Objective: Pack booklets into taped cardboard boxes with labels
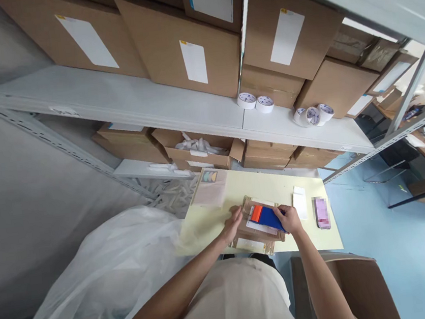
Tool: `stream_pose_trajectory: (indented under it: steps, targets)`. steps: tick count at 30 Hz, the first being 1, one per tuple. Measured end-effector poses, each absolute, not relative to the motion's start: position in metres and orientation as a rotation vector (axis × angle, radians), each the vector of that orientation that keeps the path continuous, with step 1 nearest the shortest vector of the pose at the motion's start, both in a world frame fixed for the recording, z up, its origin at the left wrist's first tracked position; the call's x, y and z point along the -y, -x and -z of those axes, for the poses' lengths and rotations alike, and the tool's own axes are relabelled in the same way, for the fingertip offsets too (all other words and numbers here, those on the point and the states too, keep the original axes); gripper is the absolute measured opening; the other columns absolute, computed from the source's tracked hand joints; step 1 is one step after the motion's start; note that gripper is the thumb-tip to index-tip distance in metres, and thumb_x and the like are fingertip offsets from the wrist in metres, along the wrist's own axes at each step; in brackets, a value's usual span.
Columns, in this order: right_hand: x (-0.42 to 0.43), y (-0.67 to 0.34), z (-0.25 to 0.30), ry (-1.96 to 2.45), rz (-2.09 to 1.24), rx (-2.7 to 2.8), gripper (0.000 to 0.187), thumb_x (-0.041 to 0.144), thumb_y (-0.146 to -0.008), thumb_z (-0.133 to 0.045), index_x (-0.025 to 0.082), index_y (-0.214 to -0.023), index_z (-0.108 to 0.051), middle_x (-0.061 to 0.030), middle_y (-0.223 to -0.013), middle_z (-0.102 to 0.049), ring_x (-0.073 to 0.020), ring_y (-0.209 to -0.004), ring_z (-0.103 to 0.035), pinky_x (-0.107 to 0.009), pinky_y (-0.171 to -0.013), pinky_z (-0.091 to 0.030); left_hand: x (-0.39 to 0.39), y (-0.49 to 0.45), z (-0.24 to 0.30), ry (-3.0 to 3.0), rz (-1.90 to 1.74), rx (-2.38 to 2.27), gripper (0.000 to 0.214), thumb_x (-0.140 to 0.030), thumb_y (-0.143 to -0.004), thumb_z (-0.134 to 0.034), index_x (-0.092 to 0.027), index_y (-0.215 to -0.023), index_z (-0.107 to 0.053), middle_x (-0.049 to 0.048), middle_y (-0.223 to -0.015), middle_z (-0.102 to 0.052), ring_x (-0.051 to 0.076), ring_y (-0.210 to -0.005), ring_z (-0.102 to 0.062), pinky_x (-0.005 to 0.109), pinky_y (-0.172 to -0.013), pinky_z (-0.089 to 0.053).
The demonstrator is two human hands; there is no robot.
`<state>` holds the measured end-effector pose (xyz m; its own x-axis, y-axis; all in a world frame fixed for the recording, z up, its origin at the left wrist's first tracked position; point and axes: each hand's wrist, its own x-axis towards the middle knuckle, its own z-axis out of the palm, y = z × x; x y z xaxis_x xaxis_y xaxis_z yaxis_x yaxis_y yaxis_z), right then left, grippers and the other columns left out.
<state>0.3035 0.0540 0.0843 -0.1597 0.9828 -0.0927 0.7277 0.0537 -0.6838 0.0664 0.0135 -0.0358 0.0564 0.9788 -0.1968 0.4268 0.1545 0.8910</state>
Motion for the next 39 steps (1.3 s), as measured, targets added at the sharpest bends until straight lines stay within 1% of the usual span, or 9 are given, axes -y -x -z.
stream_pose_trajectory:
  steps: [3, 6, 8, 10, 13, 16, 21, 34, 39]
  targets:
    - [-0.053, -0.305, -0.082, 1.710, -0.881, 1.919, 0.059, 0.072, -0.080, -0.044, 0.019, -0.060, -0.062, -0.0047, -0.056, -0.060, -0.0171, -0.052, -0.050, -0.028, -0.049, -0.037, -0.013, -0.065, 0.027, -1.511, -0.607, -1.461, 0.087, -0.066, -0.088, -0.036, -0.015, -0.154, -0.012, 0.0216, -0.157, -0.025, 0.031, -0.145, -0.028, 0.051, -0.112, -0.032]
    - [-0.053, -0.305, -0.080, 1.698, -0.897, 1.919, 0.059, 0.073, -0.080, -0.045, 0.020, -0.058, -0.060, -0.0038, -0.054, -0.059, -0.0168, -0.051, -0.049, -0.028, -0.049, -0.037, -0.027, -0.059, 0.008, -1.917, -0.461, -1.370, 0.142, -0.076, -0.053, -0.070, -0.010, -0.153, 0.007, 0.0271, -0.160, 0.002, 0.040, -0.148, 0.000, 0.060, -0.115, -0.016]
    - [-0.054, -0.306, -0.079, 1.689, -0.903, 1.920, 0.059, 0.073, -0.080, -0.045, 0.020, -0.058, -0.059, -0.0036, -0.053, -0.058, -0.0167, -0.050, -0.049, -0.028, -0.048, -0.036, -0.042, -0.059, -0.005, -2.199, -0.353, -1.268, 0.154, -0.072, -0.038, -0.077, -0.009, -0.153, 0.004, 0.0277, -0.160, 0.006, 0.043, -0.147, 0.007, 0.061, -0.116, -0.005]
    - [-0.054, -0.306, -0.079, 1.687, -0.905, 1.928, 0.058, 0.071, -0.081, -0.044, 0.020, -0.059, -0.060, -0.0040, -0.054, -0.060, -0.0171, -0.051, -0.051, -0.028, -0.049, -0.038, -0.056, -0.062, -0.013, -2.339, -0.237, -1.184, 0.151, -0.065, -0.035, -0.080, -0.010, -0.153, -0.004, 0.0273, -0.160, -0.005, 0.043, -0.147, 0.000, 0.060, -0.116, -0.002]
    - [-0.054, -0.308, -0.082, 1.657, -0.917, 1.987, 0.051, 0.065, -0.082, -0.048, 0.019, -0.069, -0.067, -0.0055, -0.063, -0.067, -0.0190, -0.058, -0.058, -0.029, -0.055, -0.042, -0.064, -0.066, -0.015, -2.392, -0.193, -1.158, 0.137, -0.051, -0.037, -0.083, -0.014, -0.151, -0.016, 0.0235, -0.153, -0.031, 0.043, -0.143, -0.023, 0.055, -0.117, -0.009]
    - [-0.055, -0.308, -0.088, 1.630, -0.924, 2.101, 0.041, 0.059, -0.078, -0.058, 0.020, -0.079, -0.071, -0.0062, -0.073, -0.072, -0.0208, -0.066, -0.064, -0.029, -0.061, -0.045, -0.060, -0.064, -0.014, -2.402, -0.218, -1.189, 0.128, -0.044, -0.040, -0.082, -0.015, -0.149, -0.022, 0.0209, -0.145, -0.040, 0.042, -0.136, -0.033, 0.053, -0.116, -0.016]
    - [-0.064, -0.302, -0.100, 1.625, -0.912, 2.260, 0.032, 0.051, -0.079, -0.061, 0.022, -0.077, -0.073, -0.0044, -0.070, -0.072, -0.0185, -0.063, -0.063, -0.027, -0.059, -0.045, -0.048, -0.057, -0.020, -2.394, -0.168, -1.262, 0.120, -0.039, -0.041, -0.081, -0.020, -0.146, -0.027, 0.0187, -0.141, -0.043, 0.040, -0.133, -0.037, 0.055, -0.115, -0.015]
    - [-0.102, -0.383, -0.094, 1.588, -0.890, 2.450, 0.033, 0.051, -0.076, -0.060, 0.021, -0.080, -0.074, -0.0071, -0.077, -0.075, -0.0222, -0.065, -0.066, -0.031, -0.062, -0.048, -0.010, -0.002, -0.031, -2.301, -0.057, -1.570, 0.116, -0.044, -0.048, -0.079, -0.013, -0.147, -0.029, 0.0226, -0.142, -0.044, 0.041, -0.130, -0.040, 0.057, -0.115, -0.012]
    - [-0.107, -0.383, -0.063, 1.583, -0.944, 2.502, 0.031, 0.047, -0.078, -0.059, 0.021, -0.085, -0.073, -0.0066, -0.075, -0.073, -0.0202, -0.064, -0.063, -0.028, -0.059, -0.043, -0.007, -0.026, -0.029, -2.336, 0.041, -1.669, 0.124, -0.045, -0.050, -0.079, -0.008, -0.152, -0.018, 0.0278, -0.155, -0.025, 0.043, -0.144, -0.019, 0.059, -0.115, 0.003]
